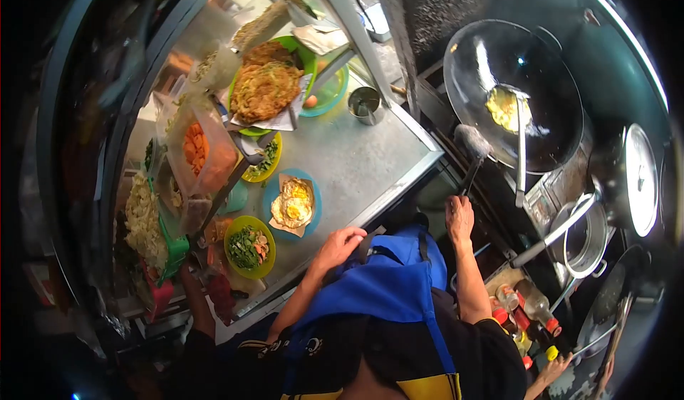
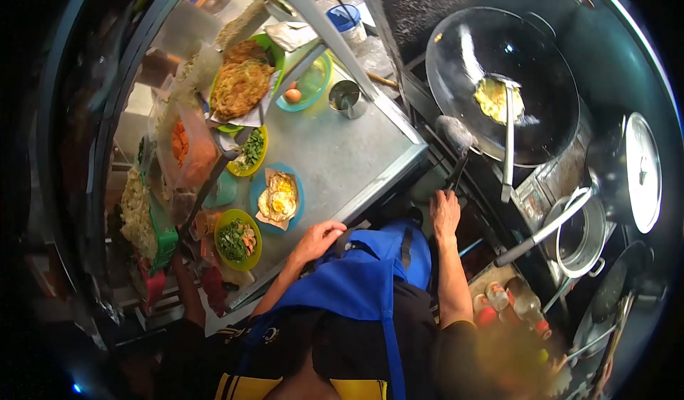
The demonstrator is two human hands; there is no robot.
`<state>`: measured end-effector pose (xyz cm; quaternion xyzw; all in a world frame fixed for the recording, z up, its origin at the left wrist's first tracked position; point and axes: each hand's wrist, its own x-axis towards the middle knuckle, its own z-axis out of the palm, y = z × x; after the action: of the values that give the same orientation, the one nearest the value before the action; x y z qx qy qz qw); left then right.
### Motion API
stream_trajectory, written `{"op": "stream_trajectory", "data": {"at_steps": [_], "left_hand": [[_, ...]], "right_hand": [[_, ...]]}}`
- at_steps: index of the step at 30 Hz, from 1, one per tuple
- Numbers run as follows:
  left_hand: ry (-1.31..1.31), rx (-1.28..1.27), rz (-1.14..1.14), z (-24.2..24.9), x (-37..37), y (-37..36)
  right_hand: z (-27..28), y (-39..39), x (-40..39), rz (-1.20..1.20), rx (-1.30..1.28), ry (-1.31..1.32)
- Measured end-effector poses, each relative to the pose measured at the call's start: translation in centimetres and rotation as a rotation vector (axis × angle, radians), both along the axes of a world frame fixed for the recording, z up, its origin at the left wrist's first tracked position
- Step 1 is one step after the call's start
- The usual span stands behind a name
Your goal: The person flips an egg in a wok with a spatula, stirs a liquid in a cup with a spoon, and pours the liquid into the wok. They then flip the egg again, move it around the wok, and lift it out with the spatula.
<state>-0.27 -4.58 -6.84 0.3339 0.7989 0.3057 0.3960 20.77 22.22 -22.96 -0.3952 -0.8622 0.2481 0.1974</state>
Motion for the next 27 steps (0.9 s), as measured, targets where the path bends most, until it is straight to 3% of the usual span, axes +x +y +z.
{"op": "stream_trajectory", "data": {"at_steps": [2,7,9,14,20,22,26,27], "left_hand": [[-0.161,0.018,0.153,-1.6,-1.2,0.4],[-0.127,0.214,0.209,-3.4,-6.5,5.5],[-0.119,0.273,0.377,-3.1,-8.6,8.4],[-0.045,0.256,0.378,-3.5,-11.9,13.5],[0.251,0.28,0.437,-4.7,-13.7,19.2],[0.64,0.362,0.271,-6.2,-15.5,20.8],[0.664,0.176,0.214,-6.1,-15.7,23.0],[0.764,0.253,0.229,-6.6,-15.8,23.1]], "right_hand": [[0.9,-0.6,-0.1,-0.02,-0.043,0.01],[2.1,-1.8,0.1,0.031,-0.26,0.12],[2.7,-2.0,0.4,0.034,-0.306,0.163],[3.5,-1.7,1.5,0.146,-0.472,0.082],[4.3,-1.3,3.0,0.164,-0.498,0.075],[4.8,-1.1,3.5,0.168,-0.512,0.028],[4.9,-1.2,3.9,0.15,-0.493,0.029],[5.1,-1.3,3.9,0.14,-0.489,0.041]]}}
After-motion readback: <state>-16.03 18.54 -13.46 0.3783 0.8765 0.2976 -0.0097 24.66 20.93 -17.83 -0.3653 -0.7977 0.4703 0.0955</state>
